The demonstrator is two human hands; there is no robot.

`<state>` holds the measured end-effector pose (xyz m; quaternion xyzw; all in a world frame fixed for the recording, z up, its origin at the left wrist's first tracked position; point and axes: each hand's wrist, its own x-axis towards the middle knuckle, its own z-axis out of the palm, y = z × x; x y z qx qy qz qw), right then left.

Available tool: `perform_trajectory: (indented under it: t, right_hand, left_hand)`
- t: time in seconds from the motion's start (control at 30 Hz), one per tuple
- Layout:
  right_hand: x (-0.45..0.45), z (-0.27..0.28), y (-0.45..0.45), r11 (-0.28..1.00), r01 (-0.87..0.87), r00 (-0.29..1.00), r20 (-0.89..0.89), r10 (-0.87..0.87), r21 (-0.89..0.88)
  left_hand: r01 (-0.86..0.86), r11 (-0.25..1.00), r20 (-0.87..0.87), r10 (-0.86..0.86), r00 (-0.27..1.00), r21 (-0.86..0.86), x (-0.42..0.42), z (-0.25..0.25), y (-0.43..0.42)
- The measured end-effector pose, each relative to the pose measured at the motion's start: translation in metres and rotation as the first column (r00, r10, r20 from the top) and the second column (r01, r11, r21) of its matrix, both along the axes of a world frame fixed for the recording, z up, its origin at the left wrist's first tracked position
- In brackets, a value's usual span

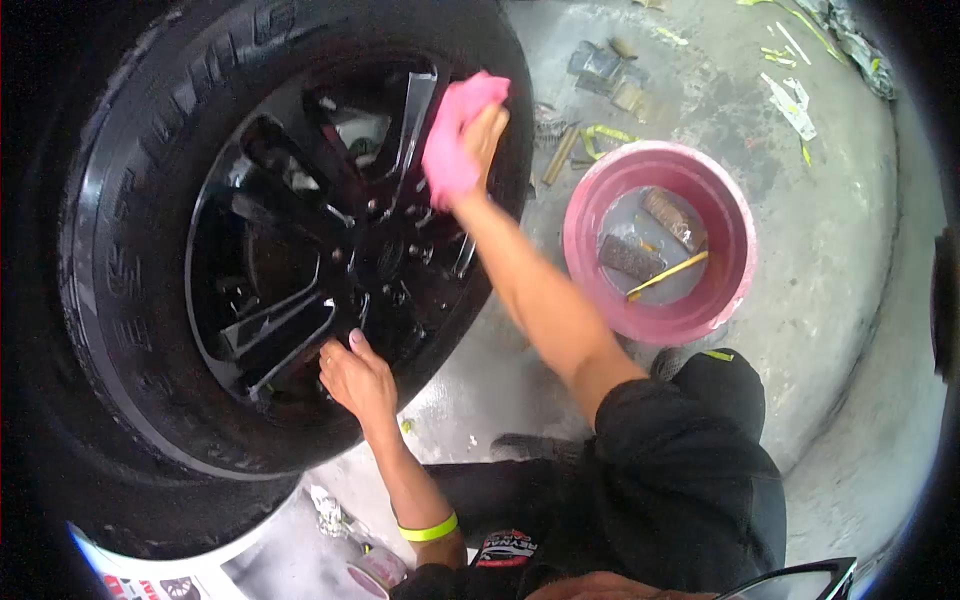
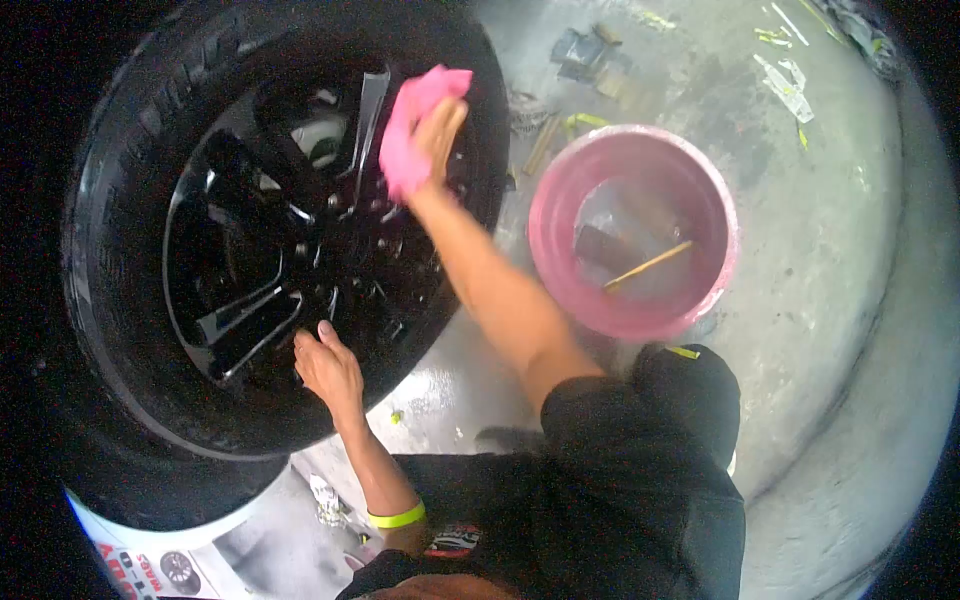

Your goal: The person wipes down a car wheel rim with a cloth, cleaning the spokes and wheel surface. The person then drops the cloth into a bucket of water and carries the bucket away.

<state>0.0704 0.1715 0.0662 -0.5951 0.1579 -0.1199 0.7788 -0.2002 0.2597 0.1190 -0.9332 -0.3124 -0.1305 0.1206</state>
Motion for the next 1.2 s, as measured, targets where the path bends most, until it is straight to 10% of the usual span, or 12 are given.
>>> perform_trajectory:
  t: [0.17, 0.3, 0.43, 0.57, 0.63, 0.7, 0.73, 0.8, 1.0, 1.2]
  right_hand:
    - [0.021, -0.007, 0.008, 0.974, 0.206, 0.977, 0.027, -0.209, 0.096]
    - [-0.062, -0.029, 0.045, 0.961, 0.206, 0.974, 0.132, -0.184, -0.186]
    - [-0.103, -0.023, 0.024, 0.996, 0.009, 0.985, 0.173, 0.008, -0.094]
    - [-0.114, -0.042, 0.029, 0.989, -0.138, 0.989, 0.049, 0.140, -0.055]
    - [-0.094, -0.069, 0.045, 0.905, 0.030, 0.999, 0.035, -0.017, -0.425]
    - [-0.067, -0.109, 0.052, 0.906, 0.113, 0.985, -0.072, -0.155, -0.408]
    - [-0.051, -0.124, 0.031, 0.992, -0.125, 0.968, -0.215, 0.126, 0.019]
    - [-0.033, -0.100, 0.005, 0.970, -0.218, 0.841, -0.525, 0.131, -0.107]
    - [0.013, -0.112, -0.006, 0.822, 0.040, 0.999, 0.033, -0.025, -0.569]
    - [0.031, -0.099, -0.007, 0.823, 0.157, 0.974, 0.222, -0.039, -0.545]
  left_hand:
    - [0.025, 0.998, 0.040, -0.028, 0.999, 0.061, 0.001, -0.001, -0.002]
    - [0.034, 0.995, 0.064, -0.041, 0.997, 0.098, 0.003, -0.004, -0.001]
    - [0.088, 0.994, 0.024, -0.090, 0.996, 0.063, 0.005, 0.005, -0.006]
    - [0.005, 0.998, 0.007, -0.005, 1.000, -0.069, 0.005, 0.011, -0.008]
    - [0.039, 0.997, 0.034, -0.037, 0.999, -0.067, 0.004, 0.008, -0.005]
    - [0.022, 1.000, 0.034, -0.021, 0.999, -0.020, 0.001, -0.001, -0.004]
    - [0.024, 0.999, 0.037, -0.025, 0.999, 0.033, 0.002, -0.001, -0.001]
    - [0.062, 0.997, 0.057, -0.064, 0.996, 0.046, 0.010, 0.000, 0.000]
    - [0.051, 0.997, 0.080, -0.056, 0.995, 0.062, 0.004, 0.001, -0.002]
    - [0.060, 0.991, 0.086, -0.071, 0.994, 0.122, 0.002, -0.006, 0.002]
